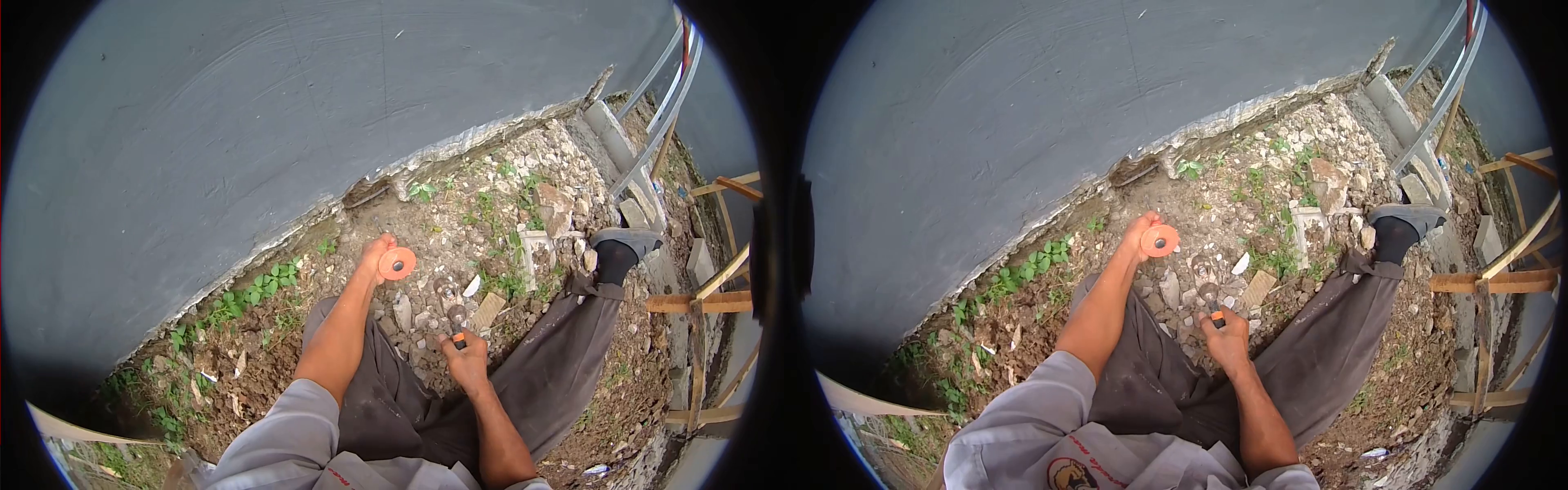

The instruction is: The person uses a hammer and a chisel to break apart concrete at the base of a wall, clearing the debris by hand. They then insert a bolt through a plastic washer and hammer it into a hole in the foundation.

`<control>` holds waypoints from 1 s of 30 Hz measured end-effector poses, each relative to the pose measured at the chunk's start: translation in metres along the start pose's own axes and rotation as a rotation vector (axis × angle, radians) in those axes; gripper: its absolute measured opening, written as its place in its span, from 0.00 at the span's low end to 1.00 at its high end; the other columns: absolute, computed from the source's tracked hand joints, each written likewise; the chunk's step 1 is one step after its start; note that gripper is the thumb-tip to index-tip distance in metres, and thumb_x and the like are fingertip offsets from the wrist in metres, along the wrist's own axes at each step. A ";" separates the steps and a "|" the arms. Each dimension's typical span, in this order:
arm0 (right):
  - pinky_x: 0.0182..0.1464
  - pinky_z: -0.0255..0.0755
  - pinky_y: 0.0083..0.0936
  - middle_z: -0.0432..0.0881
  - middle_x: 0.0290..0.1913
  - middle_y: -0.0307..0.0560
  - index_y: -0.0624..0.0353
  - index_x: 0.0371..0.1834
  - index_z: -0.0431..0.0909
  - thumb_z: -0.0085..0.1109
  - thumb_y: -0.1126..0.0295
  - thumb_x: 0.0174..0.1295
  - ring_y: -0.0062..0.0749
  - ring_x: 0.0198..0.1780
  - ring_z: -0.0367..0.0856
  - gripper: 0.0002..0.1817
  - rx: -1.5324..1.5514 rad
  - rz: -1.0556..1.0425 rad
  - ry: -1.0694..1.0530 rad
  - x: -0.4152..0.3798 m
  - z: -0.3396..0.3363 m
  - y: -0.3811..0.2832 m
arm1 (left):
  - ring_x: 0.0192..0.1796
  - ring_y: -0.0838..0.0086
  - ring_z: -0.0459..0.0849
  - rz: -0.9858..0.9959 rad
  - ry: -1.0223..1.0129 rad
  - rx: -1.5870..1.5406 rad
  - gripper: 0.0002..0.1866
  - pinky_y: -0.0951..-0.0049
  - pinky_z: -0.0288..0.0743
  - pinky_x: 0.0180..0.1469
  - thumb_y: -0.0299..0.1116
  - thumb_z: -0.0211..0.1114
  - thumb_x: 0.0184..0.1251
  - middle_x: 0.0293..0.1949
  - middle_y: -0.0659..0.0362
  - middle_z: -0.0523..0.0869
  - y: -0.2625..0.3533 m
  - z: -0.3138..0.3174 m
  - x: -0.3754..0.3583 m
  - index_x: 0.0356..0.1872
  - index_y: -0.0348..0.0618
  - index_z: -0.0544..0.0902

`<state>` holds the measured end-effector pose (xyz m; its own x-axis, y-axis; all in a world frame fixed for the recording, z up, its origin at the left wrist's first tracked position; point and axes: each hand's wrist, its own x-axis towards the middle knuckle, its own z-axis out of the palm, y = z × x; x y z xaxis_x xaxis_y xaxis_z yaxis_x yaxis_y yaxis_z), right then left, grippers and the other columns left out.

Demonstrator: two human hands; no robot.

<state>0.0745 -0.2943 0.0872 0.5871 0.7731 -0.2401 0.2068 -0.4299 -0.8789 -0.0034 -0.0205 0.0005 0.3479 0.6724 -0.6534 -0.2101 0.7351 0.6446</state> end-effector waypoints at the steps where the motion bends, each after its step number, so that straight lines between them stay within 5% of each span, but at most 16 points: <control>1: 0.24 0.59 0.25 0.71 0.16 0.35 0.65 0.23 0.74 0.66 0.69 0.56 0.17 0.21 0.64 0.13 0.005 0.023 0.002 0.001 0.000 0.001 | 0.21 0.71 0.75 0.015 -0.007 -0.044 0.05 0.68 0.75 0.26 0.30 0.58 0.57 0.21 0.61 0.74 0.005 -0.002 0.003 0.24 0.44 0.75; 9: 0.25 0.58 0.19 0.70 0.20 0.31 0.62 0.26 0.72 0.65 0.71 0.59 0.13 0.23 0.63 0.11 0.054 -0.107 -0.013 0.009 -0.016 -0.039 | 0.37 0.70 0.84 0.033 -0.288 -0.560 0.07 0.65 0.82 0.42 0.34 0.57 0.69 0.35 0.58 0.83 0.013 0.017 0.000 0.39 0.41 0.78; 11: 0.25 0.63 0.17 0.71 0.23 0.34 0.62 0.32 0.72 0.60 0.73 0.62 0.14 0.22 0.66 0.07 0.152 -0.351 0.087 0.013 -0.026 -0.078 | 0.44 0.73 0.86 0.024 -0.337 -0.737 0.13 0.69 0.85 0.47 0.39 0.60 0.71 0.43 0.57 0.86 0.019 0.024 0.008 0.44 0.40 0.80; 12: 0.25 0.64 0.17 0.72 0.21 0.37 0.63 0.27 0.70 0.61 0.72 0.63 0.16 0.21 0.68 0.11 0.293 -0.373 0.122 0.011 -0.031 -0.112 | 0.44 0.73 0.86 0.039 -0.331 -0.753 0.13 0.69 0.85 0.47 0.39 0.60 0.71 0.43 0.57 0.86 0.022 0.026 0.017 0.44 0.40 0.80; 15: 0.25 0.72 0.24 0.71 0.26 0.48 0.63 0.40 0.66 0.56 0.56 0.68 0.27 0.24 0.72 0.19 0.542 -0.872 0.254 0.028 -0.029 -0.171 | 0.38 0.72 0.88 0.044 -0.272 -0.920 0.09 0.75 0.87 0.39 0.31 0.59 0.69 0.39 0.56 0.87 0.027 0.034 0.030 0.43 0.36 0.79; 18: 0.26 0.71 0.27 0.67 0.26 0.45 0.58 0.45 0.64 0.48 0.53 0.72 0.26 0.23 0.68 0.18 0.589 -1.100 0.310 0.045 -0.032 -0.195 | 0.39 0.77 0.85 0.070 -0.318 -0.774 0.15 0.77 0.83 0.38 0.45 0.64 0.67 0.38 0.62 0.85 0.021 0.038 0.021 0.43 0.45 0.80; 22: 0.25 0.71 0.26 0.65 0.25 0.44 0.57 0.45 0.64 0.46 0.54 0.73 0.26 0.23 0.67 0.16 0.584 -1.133 0.359 0.047 -0.021 -0.196 | 0.38 0.77 0.84 0.061 -0.299 -0.615 0.18 0.77 0.82 0.37 0.50 0.63 0.67 0.37 0.62 0.85 0.025 0.039 0.012 0.44 0.46 0.81; 30: 0.20 0.68 0.22 0.67 0.24 0.45 0.62 0.38 0.64 0.51 0.57 0.71 0.25 0.19 0.67 0.17 0.564 -0.794 0.247 0.044 -0.009 -0.184 | 0.38 0.75 0.86 0.073 -0.358 -0.496 0.17 0.73 0.84 0.36 0.48 0.56 0.73 0.38 0.60 0.85 0.031 0.029 0.000 0.45 0.44 0.79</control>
<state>0.0689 -0.1853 0.2424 0.5990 0.5942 0.5368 0.2456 0.5017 -0.8294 0.0164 0.0001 0.0319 0.5840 0.7147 -0.3848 -0.6151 0.6990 0.3648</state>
